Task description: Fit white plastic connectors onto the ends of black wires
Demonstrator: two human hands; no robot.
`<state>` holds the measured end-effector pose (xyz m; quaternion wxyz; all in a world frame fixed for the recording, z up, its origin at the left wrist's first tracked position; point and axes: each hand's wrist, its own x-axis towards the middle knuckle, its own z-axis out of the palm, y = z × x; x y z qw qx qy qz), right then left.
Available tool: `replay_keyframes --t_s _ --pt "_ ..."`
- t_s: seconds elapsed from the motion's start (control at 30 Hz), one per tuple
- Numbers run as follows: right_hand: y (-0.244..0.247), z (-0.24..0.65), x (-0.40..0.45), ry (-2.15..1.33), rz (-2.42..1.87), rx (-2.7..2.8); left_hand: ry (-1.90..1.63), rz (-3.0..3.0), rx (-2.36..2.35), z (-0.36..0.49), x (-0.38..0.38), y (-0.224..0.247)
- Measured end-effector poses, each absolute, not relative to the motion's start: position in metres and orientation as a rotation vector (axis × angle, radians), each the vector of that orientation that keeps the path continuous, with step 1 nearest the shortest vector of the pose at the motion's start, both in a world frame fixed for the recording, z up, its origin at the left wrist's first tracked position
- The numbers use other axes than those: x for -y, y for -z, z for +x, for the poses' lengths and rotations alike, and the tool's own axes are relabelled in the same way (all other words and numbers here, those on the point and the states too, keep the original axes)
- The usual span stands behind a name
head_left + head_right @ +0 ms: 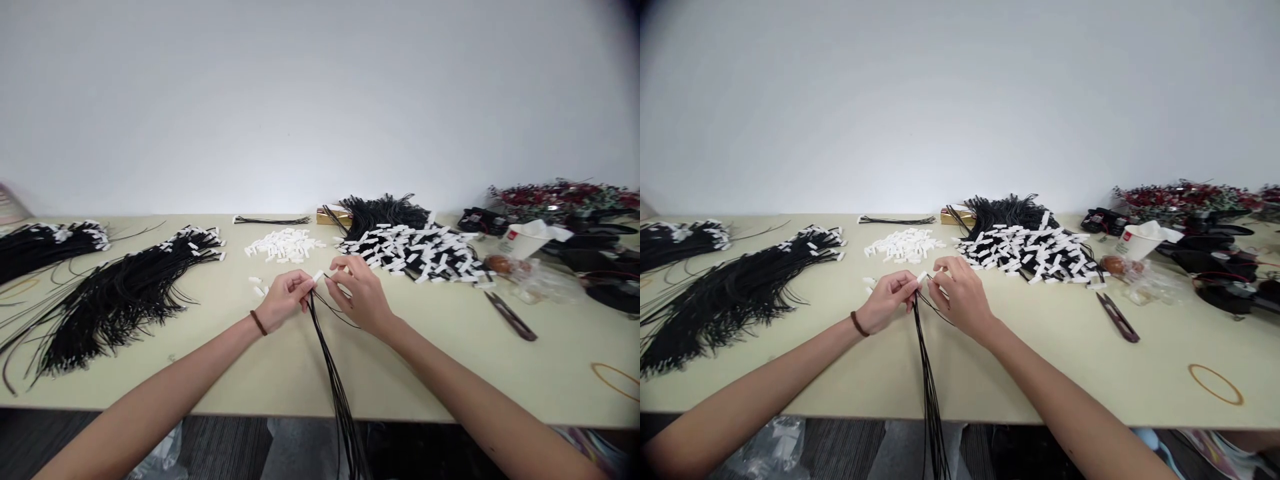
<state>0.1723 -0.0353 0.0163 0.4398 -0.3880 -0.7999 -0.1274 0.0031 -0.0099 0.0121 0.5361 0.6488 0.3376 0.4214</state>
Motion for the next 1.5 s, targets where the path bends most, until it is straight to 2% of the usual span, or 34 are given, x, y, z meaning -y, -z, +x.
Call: replay_keyframes --t_s 0.2,0.43,0.67,0.97,1.33,1.43,1.5 --pt "-0.015 0.171 0.034 -0.009 -0.779 1.999 -0.951 1.545 -0.773 0.003 0.011 -0.012" --pt "-0.018 0.172 0.033 -0.048 -0.756 2.043 -0.932 1.481 -0.777 0.005 0.014 -0.011" --pt "-0.013 0.174 0.029 0.326 -0.908 1.971 -1.006 1.179 -0.808 0.003 0.007 -0.005" --pt "-0.005 0.175 0.024 0.622 -0.581 2.203 -0.984 0.972 -0.757 0.003 0.006 -0.007" --pt "-0.003 0.173 0.021 0.720 -0.479 2.169 -0.952 0.967 -0.747 0.003 0.006 -0.005" --pt "-0.004 0.171 0.022 0.585 -0.498 2.128 -0.966 0.983 -0.743 0.004 0.006 -0.006" --pt "-0.006 0.167 0.026 0.366 -0.560 2.072 -0.982 0.984 -0.751 0.003 0.006 -0.007"
